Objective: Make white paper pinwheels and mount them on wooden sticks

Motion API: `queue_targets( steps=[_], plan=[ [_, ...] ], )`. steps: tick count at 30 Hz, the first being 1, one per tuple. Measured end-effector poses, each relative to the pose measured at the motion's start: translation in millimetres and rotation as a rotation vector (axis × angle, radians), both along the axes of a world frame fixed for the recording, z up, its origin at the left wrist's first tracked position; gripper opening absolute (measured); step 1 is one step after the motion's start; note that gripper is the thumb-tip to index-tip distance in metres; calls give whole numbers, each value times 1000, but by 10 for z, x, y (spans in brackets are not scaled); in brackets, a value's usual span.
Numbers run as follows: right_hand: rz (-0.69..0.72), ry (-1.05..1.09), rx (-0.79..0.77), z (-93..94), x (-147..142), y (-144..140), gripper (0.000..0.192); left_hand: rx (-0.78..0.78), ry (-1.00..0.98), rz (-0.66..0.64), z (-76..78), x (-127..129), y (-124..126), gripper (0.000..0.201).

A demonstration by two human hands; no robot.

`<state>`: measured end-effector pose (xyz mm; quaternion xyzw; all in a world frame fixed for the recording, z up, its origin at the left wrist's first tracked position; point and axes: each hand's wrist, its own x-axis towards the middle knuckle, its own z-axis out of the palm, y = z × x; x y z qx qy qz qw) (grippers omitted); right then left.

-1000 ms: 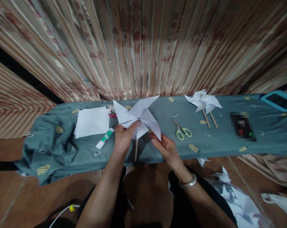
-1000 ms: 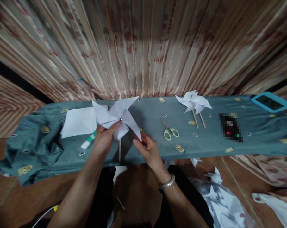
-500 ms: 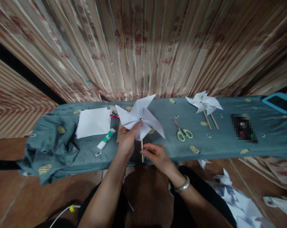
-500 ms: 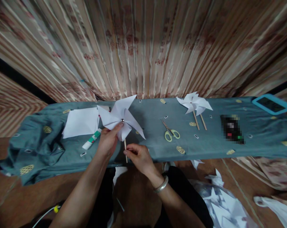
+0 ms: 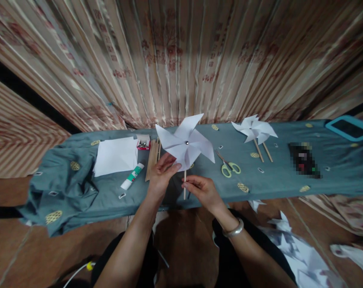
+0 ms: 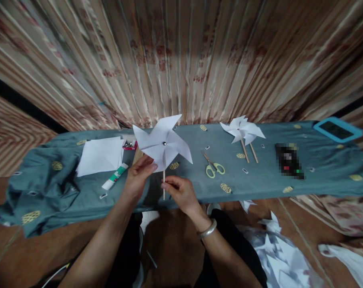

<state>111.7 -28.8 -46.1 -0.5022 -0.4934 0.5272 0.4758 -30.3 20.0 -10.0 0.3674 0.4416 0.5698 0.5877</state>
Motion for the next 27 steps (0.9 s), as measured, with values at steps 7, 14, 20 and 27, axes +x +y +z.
queue_targets(
  steps=[7,14,20,27],
  plan=[
    [-91,99,-2,84,174,103,28,-183,-5,-215,-221,116,-217,52],
    [-142,145,-19,68,204,116,27,-199,82,-285,-307,178,-279,30],
    [-151,83,13,71,205,110,25,-149,121,-289,-256,192,-263,24],
    [-133,18,25,95,213,107,23,-119,132,-259,-237,182,-273,20]
  ],
)
